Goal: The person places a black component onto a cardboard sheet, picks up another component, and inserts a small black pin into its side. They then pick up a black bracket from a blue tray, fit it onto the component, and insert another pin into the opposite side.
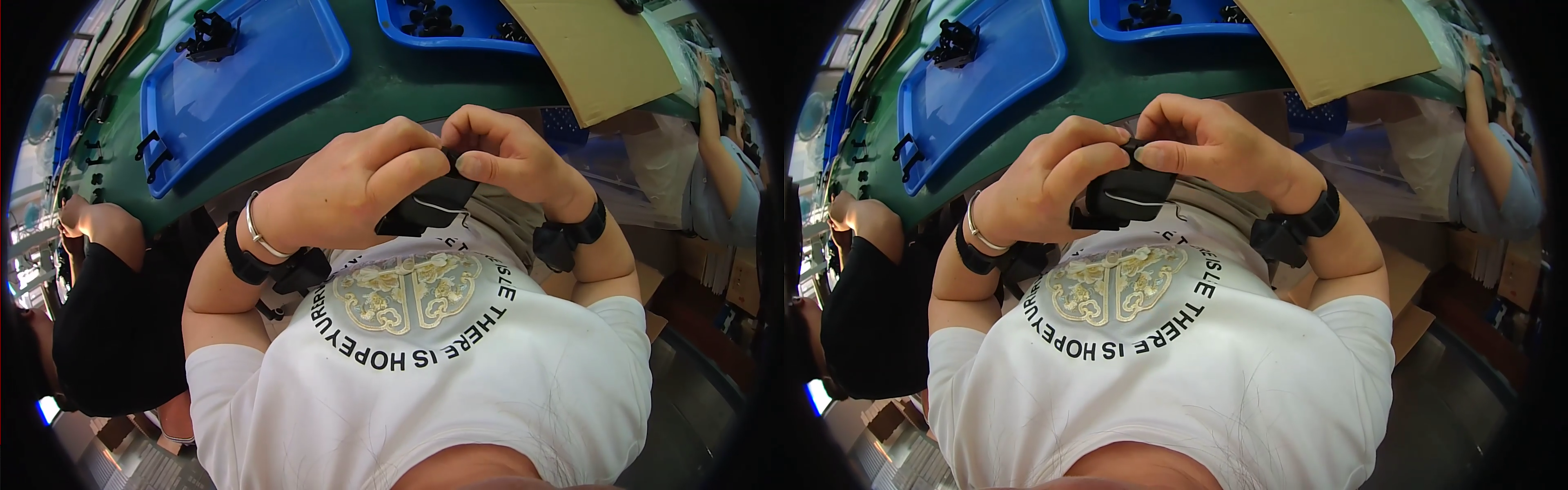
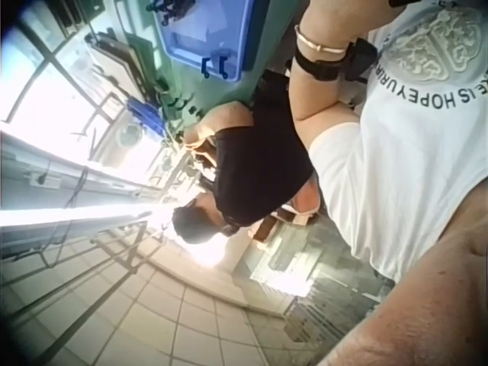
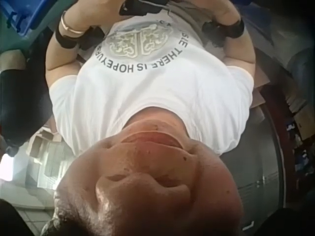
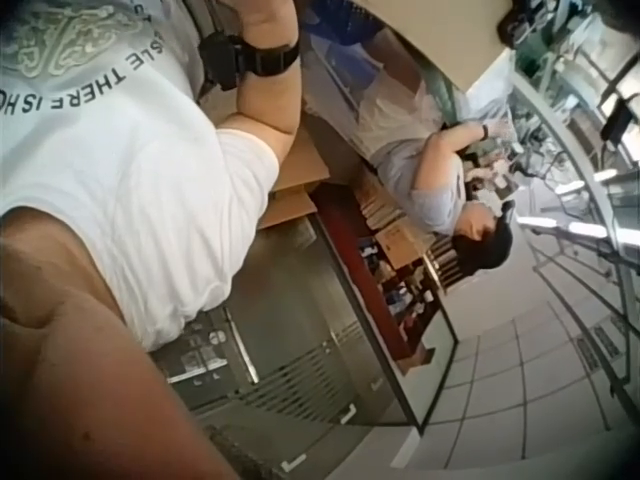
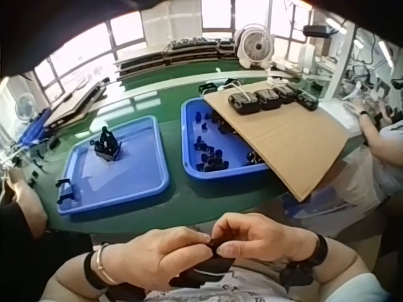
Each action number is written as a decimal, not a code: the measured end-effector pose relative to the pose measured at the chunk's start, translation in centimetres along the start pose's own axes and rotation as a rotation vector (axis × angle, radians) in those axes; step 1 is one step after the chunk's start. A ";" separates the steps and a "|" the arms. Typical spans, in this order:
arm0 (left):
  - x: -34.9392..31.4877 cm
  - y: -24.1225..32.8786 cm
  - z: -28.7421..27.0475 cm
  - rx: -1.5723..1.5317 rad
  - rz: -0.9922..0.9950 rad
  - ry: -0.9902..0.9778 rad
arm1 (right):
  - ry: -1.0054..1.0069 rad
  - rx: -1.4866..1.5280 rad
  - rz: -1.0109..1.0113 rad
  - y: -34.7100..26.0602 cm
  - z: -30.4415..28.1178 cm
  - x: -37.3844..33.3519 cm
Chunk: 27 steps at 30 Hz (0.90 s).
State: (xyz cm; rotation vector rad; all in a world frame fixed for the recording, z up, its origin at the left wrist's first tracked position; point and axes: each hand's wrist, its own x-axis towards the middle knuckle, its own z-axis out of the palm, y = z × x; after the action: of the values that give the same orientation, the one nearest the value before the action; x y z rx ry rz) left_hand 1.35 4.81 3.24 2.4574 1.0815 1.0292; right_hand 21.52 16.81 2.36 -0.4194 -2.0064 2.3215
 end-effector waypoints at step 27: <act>-1.6 -1.8 0.7 -1.235 -0.629 0.979 | 0.430 -0.052 -0.369 2.4 4.8 5.5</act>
State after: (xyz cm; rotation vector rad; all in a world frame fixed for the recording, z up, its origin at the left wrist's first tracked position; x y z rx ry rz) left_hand 0.15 4.92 1.08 0.5601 0.8411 1.8672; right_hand 15.44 12.95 -0.31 -0.4574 -1.7616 1.7863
